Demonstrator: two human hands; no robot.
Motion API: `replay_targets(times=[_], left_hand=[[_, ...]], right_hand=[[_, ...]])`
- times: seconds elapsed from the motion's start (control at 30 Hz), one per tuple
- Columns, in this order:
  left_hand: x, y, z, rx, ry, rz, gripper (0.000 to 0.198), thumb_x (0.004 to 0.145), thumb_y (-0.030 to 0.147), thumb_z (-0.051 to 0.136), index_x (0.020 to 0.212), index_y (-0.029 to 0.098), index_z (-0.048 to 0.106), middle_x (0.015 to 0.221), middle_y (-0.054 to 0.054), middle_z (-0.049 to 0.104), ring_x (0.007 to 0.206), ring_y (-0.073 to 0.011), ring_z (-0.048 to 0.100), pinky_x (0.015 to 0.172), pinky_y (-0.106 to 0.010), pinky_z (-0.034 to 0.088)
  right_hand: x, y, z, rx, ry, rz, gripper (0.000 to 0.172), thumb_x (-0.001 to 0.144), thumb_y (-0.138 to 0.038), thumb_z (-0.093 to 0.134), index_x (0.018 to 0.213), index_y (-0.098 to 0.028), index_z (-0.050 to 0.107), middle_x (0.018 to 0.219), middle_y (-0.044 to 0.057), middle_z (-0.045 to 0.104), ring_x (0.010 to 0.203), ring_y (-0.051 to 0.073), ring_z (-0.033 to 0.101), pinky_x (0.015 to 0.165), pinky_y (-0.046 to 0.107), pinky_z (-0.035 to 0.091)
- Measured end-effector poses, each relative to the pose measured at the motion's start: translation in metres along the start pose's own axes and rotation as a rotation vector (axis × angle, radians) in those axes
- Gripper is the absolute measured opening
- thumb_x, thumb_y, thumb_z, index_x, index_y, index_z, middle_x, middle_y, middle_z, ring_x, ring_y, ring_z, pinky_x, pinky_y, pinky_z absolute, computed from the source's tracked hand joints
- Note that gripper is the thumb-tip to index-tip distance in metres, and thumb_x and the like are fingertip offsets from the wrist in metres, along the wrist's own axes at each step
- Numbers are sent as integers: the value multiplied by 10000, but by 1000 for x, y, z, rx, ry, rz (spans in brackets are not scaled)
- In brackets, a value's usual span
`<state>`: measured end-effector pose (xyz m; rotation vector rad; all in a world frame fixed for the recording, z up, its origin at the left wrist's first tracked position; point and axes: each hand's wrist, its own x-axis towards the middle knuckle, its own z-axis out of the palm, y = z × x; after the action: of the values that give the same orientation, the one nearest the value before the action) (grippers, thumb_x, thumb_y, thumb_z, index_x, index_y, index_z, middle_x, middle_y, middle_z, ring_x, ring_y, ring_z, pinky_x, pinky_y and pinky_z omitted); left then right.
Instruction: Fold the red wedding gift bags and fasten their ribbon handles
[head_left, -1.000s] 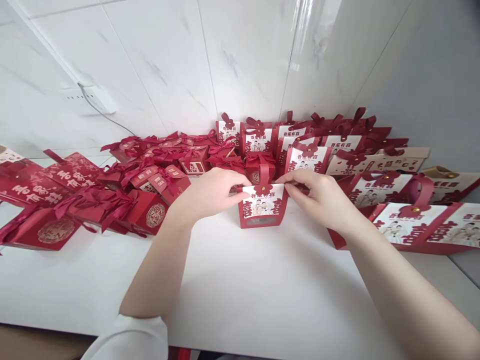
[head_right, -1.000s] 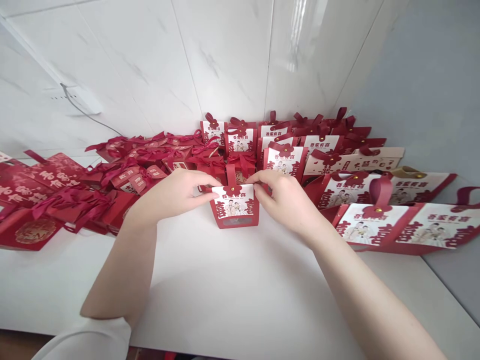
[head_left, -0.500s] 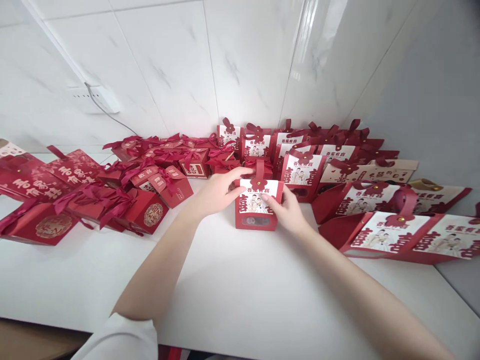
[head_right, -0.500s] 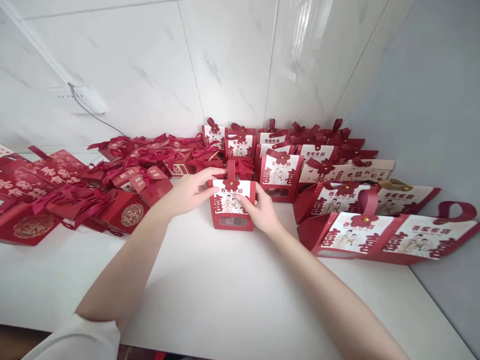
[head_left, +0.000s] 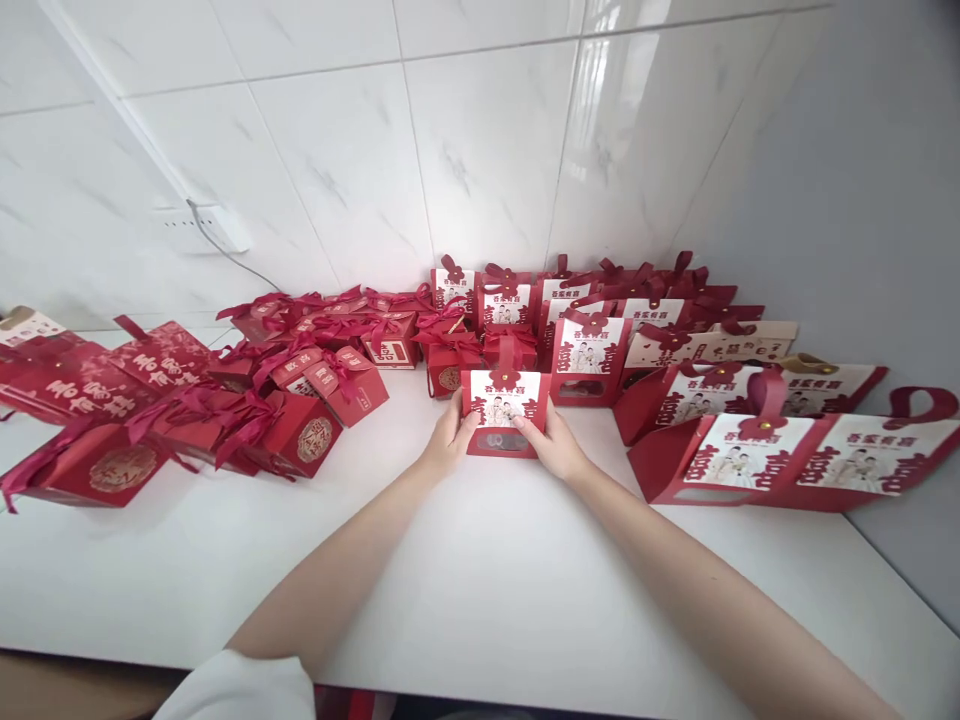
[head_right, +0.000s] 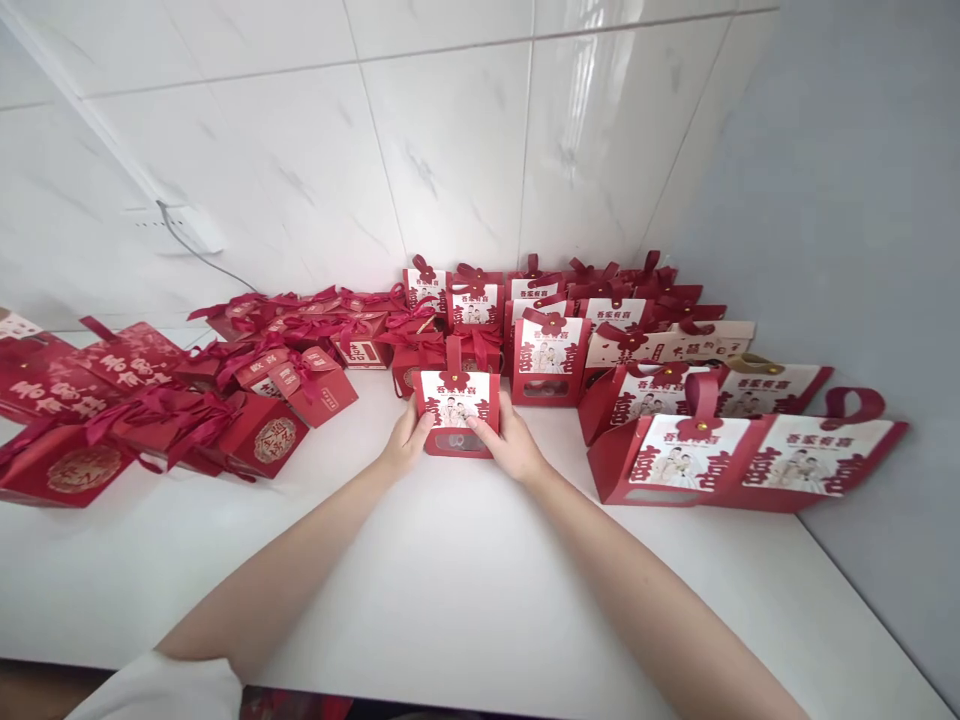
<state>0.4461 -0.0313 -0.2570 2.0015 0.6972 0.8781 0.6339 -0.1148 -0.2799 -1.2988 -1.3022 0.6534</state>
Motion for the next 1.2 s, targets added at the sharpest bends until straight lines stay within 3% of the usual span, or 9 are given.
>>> replay_targets(times=[0.23,0.43,0.57,0.67,0.8,0.9,0.97,1.07,1.2], left_hand=[[2,-8,-5,-53,-173,-25,630,958,492,439,1507,239,262,1552,-111,383,1427,-286,381,1191,-438,341],[7,-12,-7,-312,-196,-132,489,873,460,622,1282,206,538,1400,-99,571,1300,-296,529,1119,-428,431],[10,-14,-5,-360,-157,-168,443,889,467,594,1224,178,584,1342,-105,621,1248,-298,576,1065,-422,474],[11,-15,-2,-387,-116,-180,447,898,483,569,1205,159,592,1316,-116,637,1222,-303,595,1036,-424,488],[11,-15,1,-408,-20,-184,429,865,485,616,1143,167,539,1256,-115,668,1171,-280,627,965,-391,515],[10,-16,2,-450,68,-216,405,839,468,657,1081,195,483,1163,-94,705,1082,-255,669,882,-364,534],[9,-17,1,-467,65,-218,398,839,461,657,1090,196,499,1156,-86,703,1083,-249,665,894,-361,525],[10,-19,-1,-492,-6,-192,411,884,454,595,1198,193,546,1282,-89,643,1191,-252,601,984,-360,482],[7,-22,-4,-463,-45,-133,446,922,428,536,1309,205,528,1369,-86,580,1240,-262,556,1001,-356,472]], right_hand=[[-3,-2,0,-20,34,16,473,908,-517,530,1269,-215,489,1255,123,648,1205,291,588,1026,456,459],[-6,-3,-3,21,75,36,499,946,-563,428,1316,-230,462,1294,119,629,1239,284,566,1050,449,438],[-13,-9,6,87,156,62,447,962,-528,435,1314,-260,375,1359,116,563,1202,234,584,990,398,489],[-16,-12,8,120,212,62,375,918,-520,533,1155,-269,385,1316,110,551,1068,210,634,870,365,542],[-15,-9,0,8,368,9,301,910,-489,557,1011,-260,389,1262,90,501,1079,200,568,880,353,499],[-15,-6,-7,-85,297,2,237,939,-458,520,882,-238,456,922,25,552,855,181,556,759,318,474],[-16,-6,-8,-97,203,1,252,962,-443,482,823,-233,471,793,-3,532,723,164,521,673,301,445],[-19,-10,-6,-131,129,-33,221,969,-414,477,845,-232,496,822,6,550,751,174,531,693,309,435],[-22,-15,-4,-186,141,-105,134,975,-366,471,938,-239,496,927,34,558,849,193,542,775,325,435]])
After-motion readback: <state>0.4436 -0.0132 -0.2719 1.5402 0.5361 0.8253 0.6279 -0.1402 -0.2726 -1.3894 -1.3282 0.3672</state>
